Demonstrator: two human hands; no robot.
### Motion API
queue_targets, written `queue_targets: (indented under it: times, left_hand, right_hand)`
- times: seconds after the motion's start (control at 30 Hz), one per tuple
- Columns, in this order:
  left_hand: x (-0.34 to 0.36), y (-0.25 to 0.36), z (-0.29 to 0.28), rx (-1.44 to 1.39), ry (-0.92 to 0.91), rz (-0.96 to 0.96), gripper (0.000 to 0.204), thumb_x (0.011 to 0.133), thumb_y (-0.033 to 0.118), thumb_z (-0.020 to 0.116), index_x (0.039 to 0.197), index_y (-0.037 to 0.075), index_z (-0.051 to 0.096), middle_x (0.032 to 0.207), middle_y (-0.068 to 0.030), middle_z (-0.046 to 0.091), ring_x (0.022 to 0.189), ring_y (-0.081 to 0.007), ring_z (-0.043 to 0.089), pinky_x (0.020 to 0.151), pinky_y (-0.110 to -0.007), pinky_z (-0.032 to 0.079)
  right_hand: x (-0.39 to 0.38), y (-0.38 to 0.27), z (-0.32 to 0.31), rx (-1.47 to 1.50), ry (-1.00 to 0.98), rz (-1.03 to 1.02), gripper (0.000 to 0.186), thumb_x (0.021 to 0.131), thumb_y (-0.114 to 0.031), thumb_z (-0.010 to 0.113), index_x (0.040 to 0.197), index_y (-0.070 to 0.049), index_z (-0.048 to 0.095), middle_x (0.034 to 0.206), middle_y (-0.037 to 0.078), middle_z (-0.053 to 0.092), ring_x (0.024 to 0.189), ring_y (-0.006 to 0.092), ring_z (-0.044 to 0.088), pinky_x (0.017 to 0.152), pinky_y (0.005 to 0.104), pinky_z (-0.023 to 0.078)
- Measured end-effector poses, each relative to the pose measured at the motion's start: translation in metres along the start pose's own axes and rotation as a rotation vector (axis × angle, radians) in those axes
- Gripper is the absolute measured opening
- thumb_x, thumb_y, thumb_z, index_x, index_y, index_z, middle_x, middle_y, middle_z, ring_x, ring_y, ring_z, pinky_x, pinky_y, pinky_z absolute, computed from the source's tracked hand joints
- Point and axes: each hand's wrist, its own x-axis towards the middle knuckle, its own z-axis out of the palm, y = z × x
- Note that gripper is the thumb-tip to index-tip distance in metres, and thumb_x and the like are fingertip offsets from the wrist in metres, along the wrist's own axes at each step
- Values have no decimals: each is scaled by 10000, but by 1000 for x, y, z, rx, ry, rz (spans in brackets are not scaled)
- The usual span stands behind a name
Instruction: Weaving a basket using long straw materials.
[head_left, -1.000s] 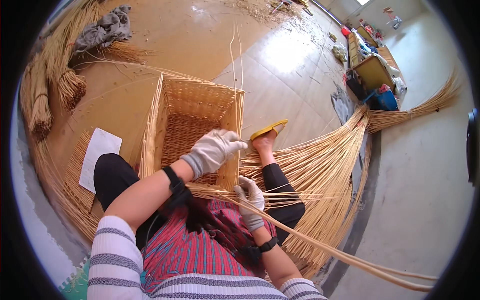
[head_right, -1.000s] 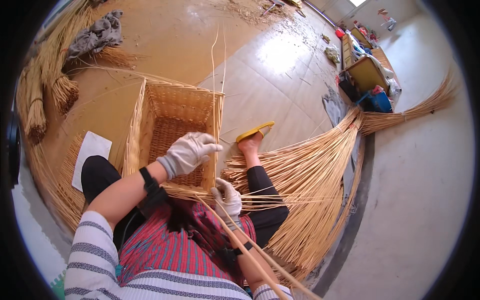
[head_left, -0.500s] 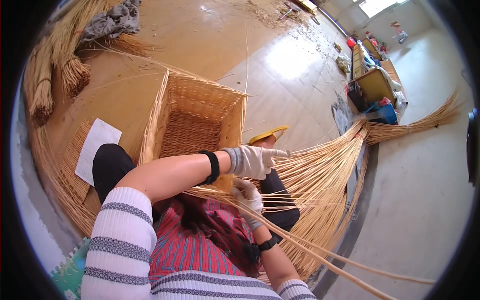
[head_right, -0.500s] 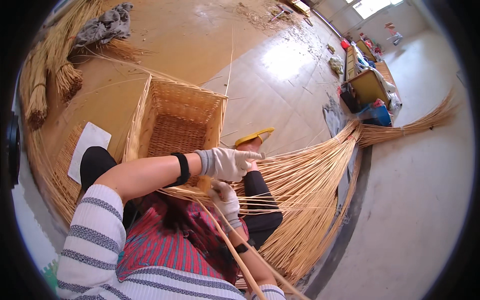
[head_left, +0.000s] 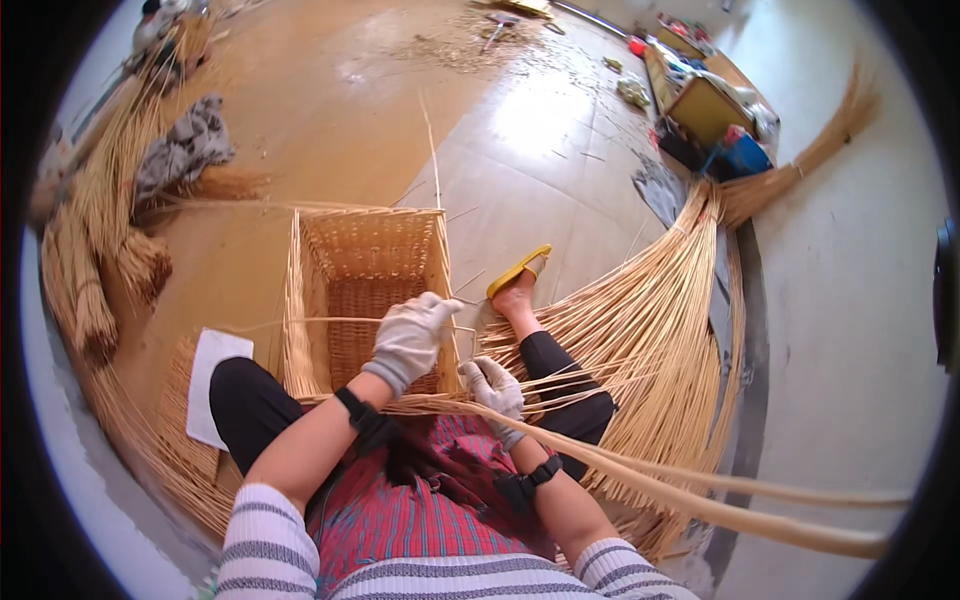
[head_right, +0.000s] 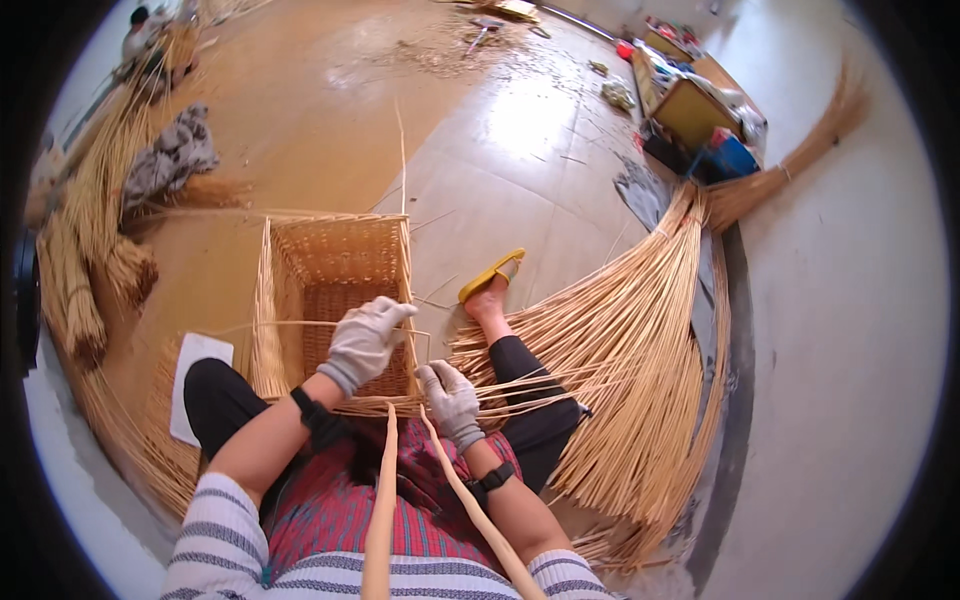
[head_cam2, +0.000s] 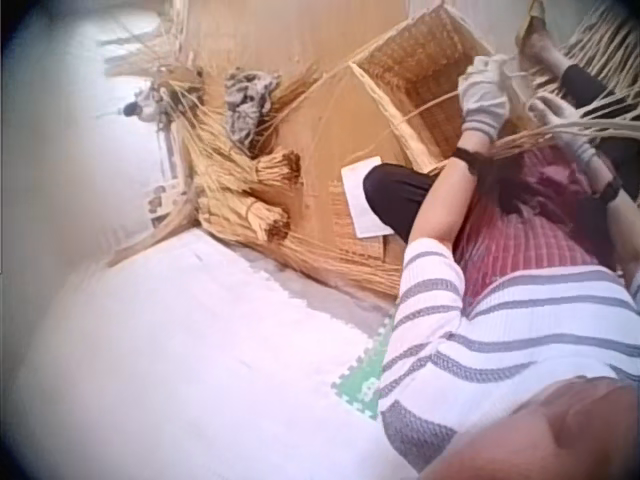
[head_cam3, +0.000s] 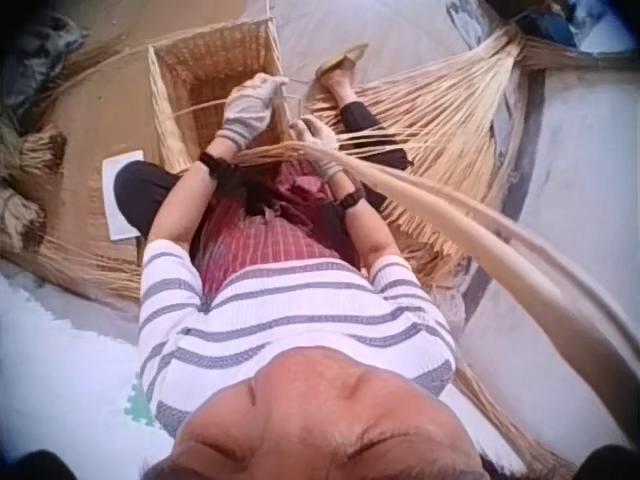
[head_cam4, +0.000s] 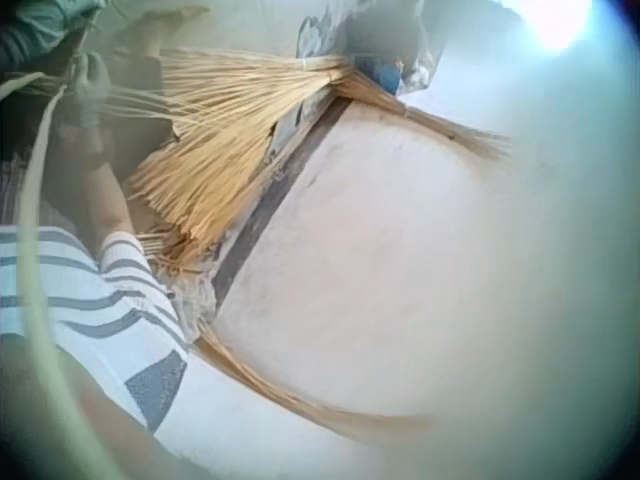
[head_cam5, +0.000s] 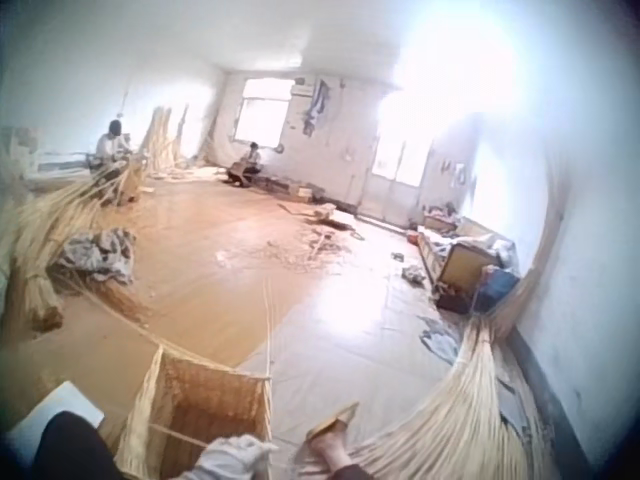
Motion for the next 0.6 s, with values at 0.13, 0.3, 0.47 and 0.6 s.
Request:
queue_targets:
  times: [0.13, 0.3, 0.47, 0.6]
  left_hand:
    - [-36, -18, 24, -216, -104, -221, 346, 871, 15, 654, 1177, 153, 737, 876, -93, 644, 816, -250, 642, 715, -372, 516]
    - [-59, -3, 43, -257, -178, -178, 428, 924, 52, 650, 1350, 63, 626, 976, -189, 650, 917, -349, 638, 851, -402, 517]
    - [-56, -1, 42, -253, -202, -112, 439, 929, 57, 640, 1365, 31, 595, 1013, -206, 650, 952, -371, 635, 868, -408, 518]
    - [-60, 5, 35, -348, -277, -121, 423, 942, 58, 611, 1364, 72, 612, 988, -188, 645, 941, -348, 640, 823, -404, 521]
  right_hand:
    - [6, -1, -2, -28, 10, 7, 305, 1051, -266, 560, 956, -12, 699, 857, 64, 708, 815, 121, 636, 771, 290, 514]
    - [15, -1, 5, -240, 39, -62, 311, 1026, -283, 566, 937, -14, 695, 838, 156, 704, 774, 256, 668, 756, 363, 523]
    - [17, 10, 6, -385, 74, -118, 303, 1018, -285, 574, 975, -14, 702, 856, 164, 723, 807, 305, 702, 748, 382, 533]
    - [16, 15, 10, -145, 75, -49, 291, 1023, -269, 578, 954, -12, 696, 841, 152, 721, 777, 287, 695, 736, 377, 534]
